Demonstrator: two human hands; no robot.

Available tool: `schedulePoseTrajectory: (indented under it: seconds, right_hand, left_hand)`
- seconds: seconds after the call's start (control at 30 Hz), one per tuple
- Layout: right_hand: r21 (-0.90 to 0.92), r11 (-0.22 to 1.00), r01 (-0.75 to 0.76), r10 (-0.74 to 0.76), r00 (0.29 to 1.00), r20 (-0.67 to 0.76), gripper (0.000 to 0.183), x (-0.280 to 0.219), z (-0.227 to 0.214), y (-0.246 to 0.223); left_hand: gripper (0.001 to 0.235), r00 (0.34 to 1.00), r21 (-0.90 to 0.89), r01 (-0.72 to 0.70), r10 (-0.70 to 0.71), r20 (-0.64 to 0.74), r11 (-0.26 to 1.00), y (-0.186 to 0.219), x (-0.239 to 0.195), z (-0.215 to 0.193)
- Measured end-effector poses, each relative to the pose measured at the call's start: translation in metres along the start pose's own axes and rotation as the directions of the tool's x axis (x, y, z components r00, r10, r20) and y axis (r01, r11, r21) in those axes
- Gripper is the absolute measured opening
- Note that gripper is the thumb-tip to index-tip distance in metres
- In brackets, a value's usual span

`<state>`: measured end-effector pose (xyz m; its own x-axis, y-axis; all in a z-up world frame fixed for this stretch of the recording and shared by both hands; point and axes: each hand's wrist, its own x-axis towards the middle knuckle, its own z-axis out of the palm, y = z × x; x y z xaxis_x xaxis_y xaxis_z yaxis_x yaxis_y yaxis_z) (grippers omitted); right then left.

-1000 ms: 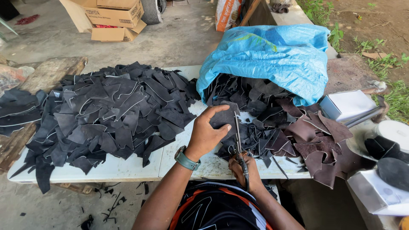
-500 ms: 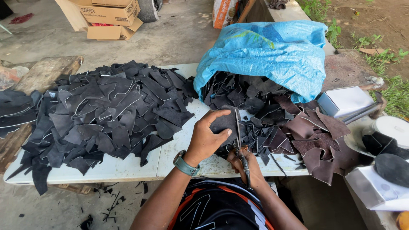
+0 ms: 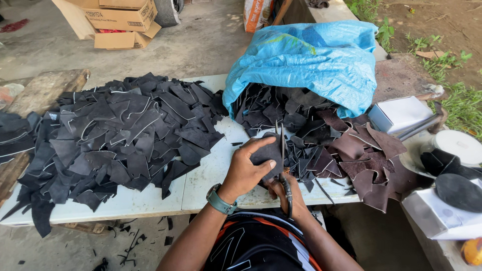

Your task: The person uses shears to cut black leather pieces into smaller shapes on a white table. They repeatedly pick up pieces, trim edges, and place the cut pieces into a pile on the table.

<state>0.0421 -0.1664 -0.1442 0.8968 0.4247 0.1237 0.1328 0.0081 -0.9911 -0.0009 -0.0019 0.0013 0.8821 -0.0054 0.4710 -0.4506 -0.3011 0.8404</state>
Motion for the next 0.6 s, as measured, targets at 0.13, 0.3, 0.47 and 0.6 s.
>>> schedulePoseTrajectory:
  seconds: [0.13,0.3,0.47,0.6]
  right_hand:
    - [0.143,0.986,-0.087,0.091,0.996,-0.023,0.019,-0.002,0.005,0.006]
    - [0.126,0.981,-0.15,0.155,0.988,-0.028,0.024,-0.002,-0.001,0.01]
    - [0.171,0.983,-0.071,0.093,0.988,-0.125,0.025,-0.001,-0.04,-0.004]
    - [0.126,0.992,-0.022,0.053,0.966,-0.253,0.027,-0.01,-0.067,-0.012]
  left_hand:
    - [0.051,1.0,-0.05,0.027,-0.026,0.009,0.998,-0.004,0.002,0.0]
    - [0.047,1.0,-0.007,0.017,-0.017,-0.016,1.0,-0.031,-0.014,-0.001]
    - [0.035,0.968,0.147,0.041,-0.003,-0.253,0.988,-0.056,-0.03,-0.071]
    - [0.054,0.934,0.869,0.207,0.174,-0.313,0.449,-0.066,-0.053,-0.158]
